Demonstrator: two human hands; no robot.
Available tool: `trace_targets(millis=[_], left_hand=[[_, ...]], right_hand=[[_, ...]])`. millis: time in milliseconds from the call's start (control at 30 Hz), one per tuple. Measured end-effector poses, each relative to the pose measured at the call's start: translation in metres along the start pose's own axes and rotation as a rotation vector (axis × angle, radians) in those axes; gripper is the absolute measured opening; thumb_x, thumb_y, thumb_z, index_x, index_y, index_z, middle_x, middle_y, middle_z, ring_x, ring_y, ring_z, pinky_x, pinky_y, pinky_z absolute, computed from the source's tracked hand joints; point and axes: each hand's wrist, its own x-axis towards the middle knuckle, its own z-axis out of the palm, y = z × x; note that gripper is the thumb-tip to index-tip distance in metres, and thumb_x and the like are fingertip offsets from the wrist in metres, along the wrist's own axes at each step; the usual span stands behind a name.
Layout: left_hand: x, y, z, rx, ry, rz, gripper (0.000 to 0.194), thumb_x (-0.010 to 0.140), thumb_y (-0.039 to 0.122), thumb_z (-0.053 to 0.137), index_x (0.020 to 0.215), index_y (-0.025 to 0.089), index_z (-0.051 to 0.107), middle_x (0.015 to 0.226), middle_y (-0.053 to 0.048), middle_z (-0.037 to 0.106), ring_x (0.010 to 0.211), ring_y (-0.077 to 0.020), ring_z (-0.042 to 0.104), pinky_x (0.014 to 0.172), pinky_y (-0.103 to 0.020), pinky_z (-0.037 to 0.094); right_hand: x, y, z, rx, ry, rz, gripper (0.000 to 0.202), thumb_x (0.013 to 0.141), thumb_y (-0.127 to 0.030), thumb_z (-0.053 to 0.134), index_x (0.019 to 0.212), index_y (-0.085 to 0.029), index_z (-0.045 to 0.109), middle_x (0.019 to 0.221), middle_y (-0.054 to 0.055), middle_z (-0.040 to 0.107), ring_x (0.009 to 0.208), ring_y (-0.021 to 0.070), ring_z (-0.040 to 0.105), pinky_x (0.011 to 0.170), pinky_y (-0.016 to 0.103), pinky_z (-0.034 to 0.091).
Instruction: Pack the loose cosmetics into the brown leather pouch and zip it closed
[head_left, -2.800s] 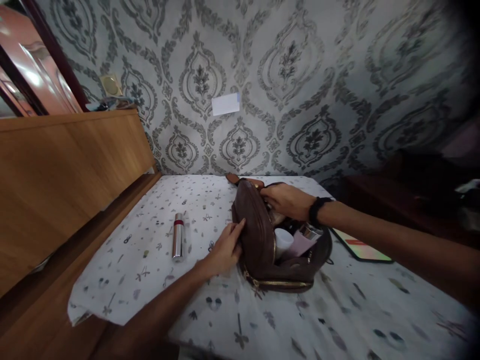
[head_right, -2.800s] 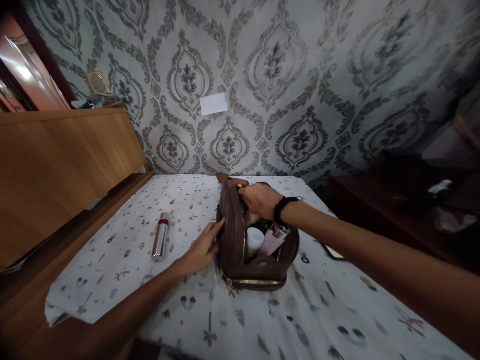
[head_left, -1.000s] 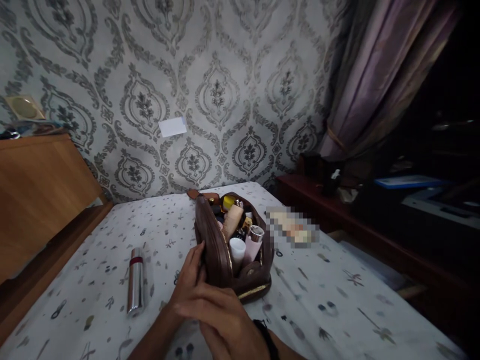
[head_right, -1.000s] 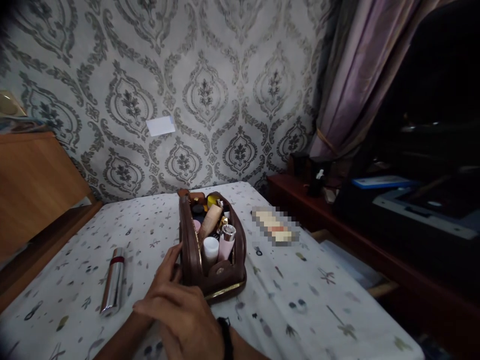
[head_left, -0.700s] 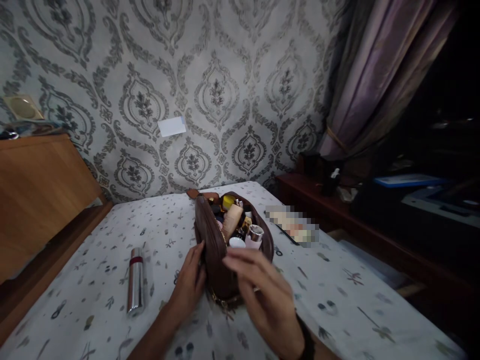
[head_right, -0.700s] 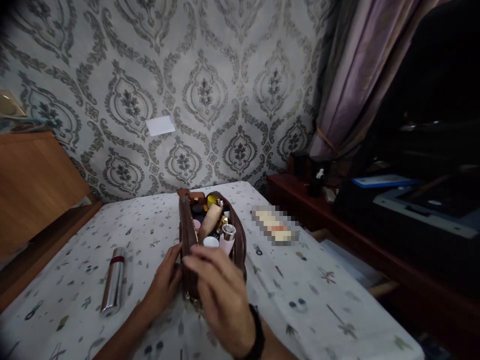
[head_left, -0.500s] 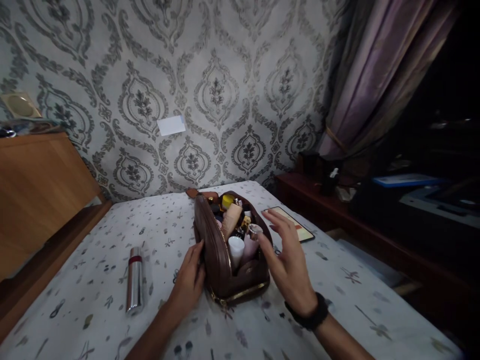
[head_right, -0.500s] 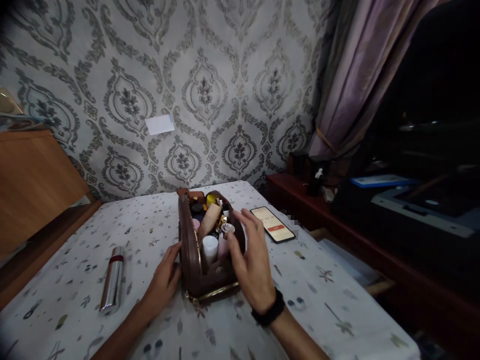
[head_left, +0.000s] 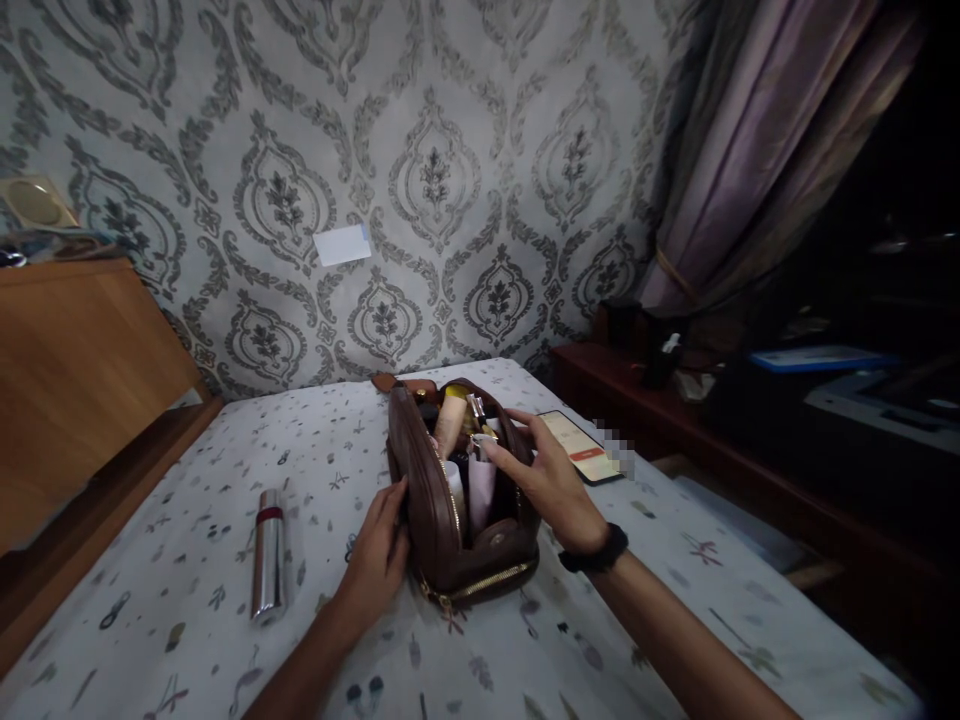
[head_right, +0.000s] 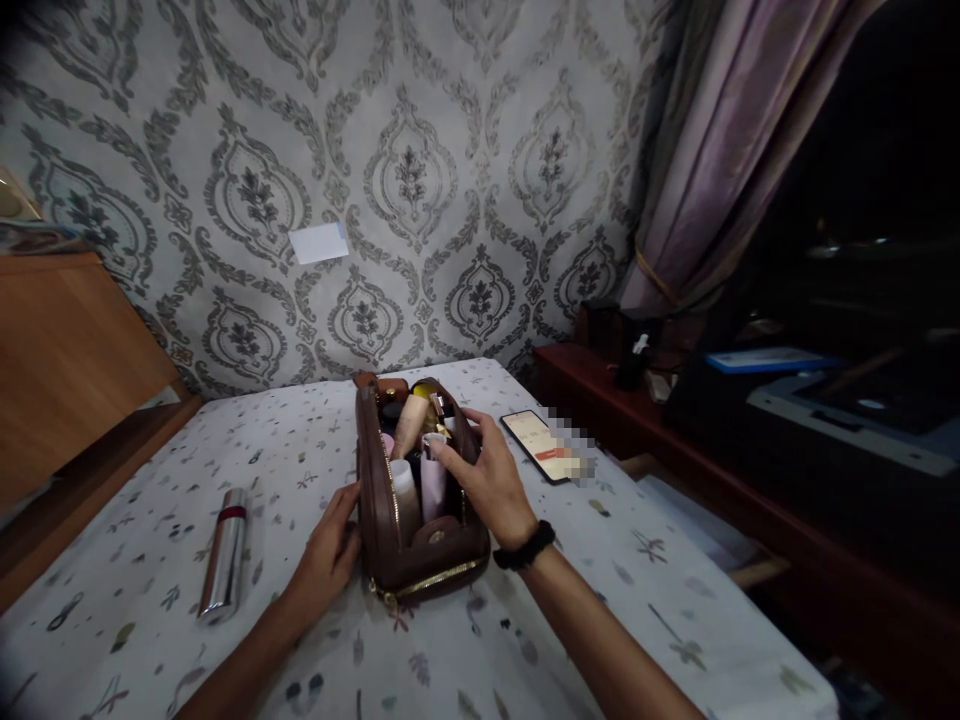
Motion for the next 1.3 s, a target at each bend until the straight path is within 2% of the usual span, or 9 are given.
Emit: trace_targets(millis=[200, 267, 400, 533, 733, 1000, 1167, 1300], left_hand=[[-0.002, -0.001, -0.001, 0.003, 0.001, -0.003, 0.060, 0.095, 0.010, 0.039, 0.153, 0.027, 0.036, 0.147, -0.012, 0.047, 0.136, -0.0261, 0.048, 0.116, -0.050, 0.039], [-0.002, -0.001, -0.001, -0.013, 0.002, -0.004, 0.060, 0.095, 0.011, 0.038, 0.152, 0.027, 0.037, 0.146, -0.012, 0.048, 0.136, -0.0257, 0.048, 0.117, -0.050, 0.039], [0.000, -0.001, 0.001, -0.031, 0.010, -0.005, 0.058, 0.094, 0.009, 0.037, 0.149, 0.027, 0.041, 0.143, -0.011, 0.050, 0.134, -0.0247, 0.050, 0.116, -0.048, 0.039], [-0.001, -0.005, 0.003, -0.017, 0.023, 0.031, 0.060, 0.094, 0.009, 0.037, 0.151, 0.028, 0.039, 0.144, -0.011, 0.049, 0.134, -0.0244, 0.050, 0.116, -0.046, 0.040], [-0.001, -0.006, 0.003, -0.001, 0.019, 0.039, 0.061, 0.095, 0.009, 0.037, 0.153, 0.029, 0.036, 0.145, -0.010, 0.049, 0.134, -0.0238, 0.050, 0.114, -0.045, 0.041], [-0.001, -0.006, 0.003, -0.021, 0.029, 0.017, 0.062, 0.092, 0.008, 0.040, 0.151, 0.026, 0.040, 0.143, -0.011, 0.051, 0.133, -0.0247, 0.051, 0.114, -0.045, 0.040], [0.000, -0.005, 0.001, 0.000, 0.023, 0.027, 0.062, 0.093, 0.008, 0.041, 0.151, 0.027, 0.038, 0.142, -0.010, 0.052, 0.132, -0.0245, 0.051, 0.114, -0.045, 0.040], [0.001, -0.002, -0.002, 0.023, 0.003, 0.014, 0.059, 0.095, 0.011, 0.041, 0.151, 0.026, 0.038, 0.143, -0.011, 0.050, 0.133, -0.0254, 0.050, 0.114, -0.045, 0.039]], right_hand=[[0.001, 0.003, 0.004, -0.055, 0.050, -0.079, 0.066, 0.076, -0.060, 0.072, 0.128, -0.021, 0.059, 0.124, 0.011, 0.067, 0.112, 0.0292, 0.060, 0.098, 0.045, 0.048], [-0.001, 0.005, 0.004, -0.043, 0.058, -0.096, 0.054, 0.078, -0.059, 0.071, 0.119, -0.024, 0.067, 0.117, 0.008, 0.070, 0.108, 0.0281, 0.061, 0.098, 0.045, 0.047], [0.000, 0.009, 0.004, 0.005, 0.020, -0.101, 0.035, 0.078, -0.059, 0.072, 0.089, -0.026, 0.080, 0.100, 0.008, 0.074, 0.105, 0.0288, 0.060, 0.100, 0.047, 0.045], [0.004, 0.007, 0.005, 0.028, -0.031, -0.111, 0.029, 0.073, -0.056, 0.078, 0.083, -0.029, 0.082, 0.098, 0.008, 0.075, 0.113, 0.0314, 0.056, 0.105, 0.051, 0.042], [0.004, 0.002, 0.007, 0.002, -0.045, -0.104, 0.034, 0.073, -0.060, 0.078, 0.086, -0.029, 0.083, 0.105, 0.010, 0.071, 0.119, 0.0325, 0.052, 0.109, 0.054, 0.039], [0.003, 0.006, 0.005, -0.060, -0.065, -0.178, 0.034, 0.082, -0.060, 0.071, 0.090, -0.029, 0.081, 0.105, 0.010, 0.070, 0.120, 0.0320, 0.054, 0.108, 0.053, 0.042], [0.007, 0.006, -0.005, -0.260, -0.194, -0.232, 0.035, 0.089, -0.054, 0.064, 0.107, -0.029, 0.079, 0.116, 0.011, 0.067, 0.123, 0.0318, 0.054, 0.109, 0.052, 0.043], [0.008, 0.005, -0.008, -0.459, -0.262, -0.292, 0.043, 0.084, -0.059, 0.070, 0.114, -0.028, 0.076, 0.132, 0.014, 0.057, 0.135, 0.0373, 0.046, 0.111, 0.056, 0.041]])
